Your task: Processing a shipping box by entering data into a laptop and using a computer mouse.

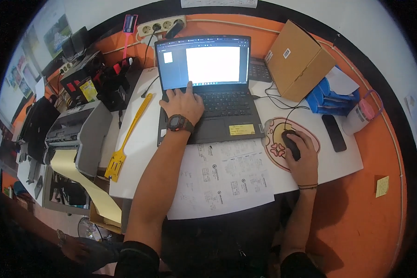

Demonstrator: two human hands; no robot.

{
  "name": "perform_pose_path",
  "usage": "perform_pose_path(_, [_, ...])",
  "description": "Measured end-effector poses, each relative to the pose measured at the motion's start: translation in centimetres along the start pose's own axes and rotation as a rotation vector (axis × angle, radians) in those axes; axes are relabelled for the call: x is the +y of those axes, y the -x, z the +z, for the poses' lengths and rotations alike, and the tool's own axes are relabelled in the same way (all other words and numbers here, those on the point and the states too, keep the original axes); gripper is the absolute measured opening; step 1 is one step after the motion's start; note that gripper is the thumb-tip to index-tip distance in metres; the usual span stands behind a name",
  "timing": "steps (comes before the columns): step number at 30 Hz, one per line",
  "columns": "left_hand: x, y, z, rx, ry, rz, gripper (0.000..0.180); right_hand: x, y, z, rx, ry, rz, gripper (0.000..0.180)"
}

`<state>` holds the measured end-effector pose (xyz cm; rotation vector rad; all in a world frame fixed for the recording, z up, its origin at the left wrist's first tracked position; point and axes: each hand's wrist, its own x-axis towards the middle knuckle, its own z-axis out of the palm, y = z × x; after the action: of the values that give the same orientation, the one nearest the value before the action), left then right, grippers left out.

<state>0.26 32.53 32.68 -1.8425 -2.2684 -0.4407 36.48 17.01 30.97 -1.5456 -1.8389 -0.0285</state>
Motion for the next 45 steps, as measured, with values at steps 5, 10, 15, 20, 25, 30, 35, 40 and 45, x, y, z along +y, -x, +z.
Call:
perform_pose_path(5, [-0.3, -0.1, -0.1, -0.015, 0.013, -0.013, 0.061, 0.0, -0.1, 0.2, -0.006, -0.021, -0.014, 0.044])
perform_pose_path(10, [0.0, 0.1, -0.1, -0.002, 0.023, -0.011, 0.060, -0.3, 0.0, -0.1, -0.026, -0.025, 0.020, 0.045])
perform_pose_path(15, [-0.5, 0.0, 0.1, 0.001, 0.025, -0.024, 0.061, -0.1, 0.0, 0.4, 0.007, 0.000, -0.020, 0.044])
perform_pose_path(20, [0.4, 0.0, 0.7, 0.016, 0.028, -0.018, 0.062, 0.0, 0.0, -0.1, -0.012, 0.015, -0.033, 0.045])
perform_pose_path(25, [-0.2, 0.0, 0.3, 0.009, 0.036, -0.034, 0.062, -0.2, -0.2, -0.1, -0.064, -0.012, -0.031, 0.048])
perform_pose_path(30, [-0.5, 0.4, 1.0, 0.048, 0.061, 0.001, 0.059, -0.3, -0.2, -0.1, -0.080, -0.016, -0.039, 0.047])
perform_pose_path(35, [-0.1, 0.2, 0.5, 0.028, 0.037, -0.005, 0.061, -0.5, -0.3, -0.3, -0.090, -0.038, -0.056, 0.046])
perform_pose_path(40, [-0.4, 0.1, 1.1, 0.043, 0.047, 0.000, 0.060, -0.2, -0.6, 0.0, -0.098, -0.030, -0.050, 0.048])
perform_pose_path(45, [-0.2, 0.3, 0.1, -0.010, 0.019, -0.010, 0.062, -0.3, -0.3, -0.3, -0.116, -0.012, -0.016, 0.049])
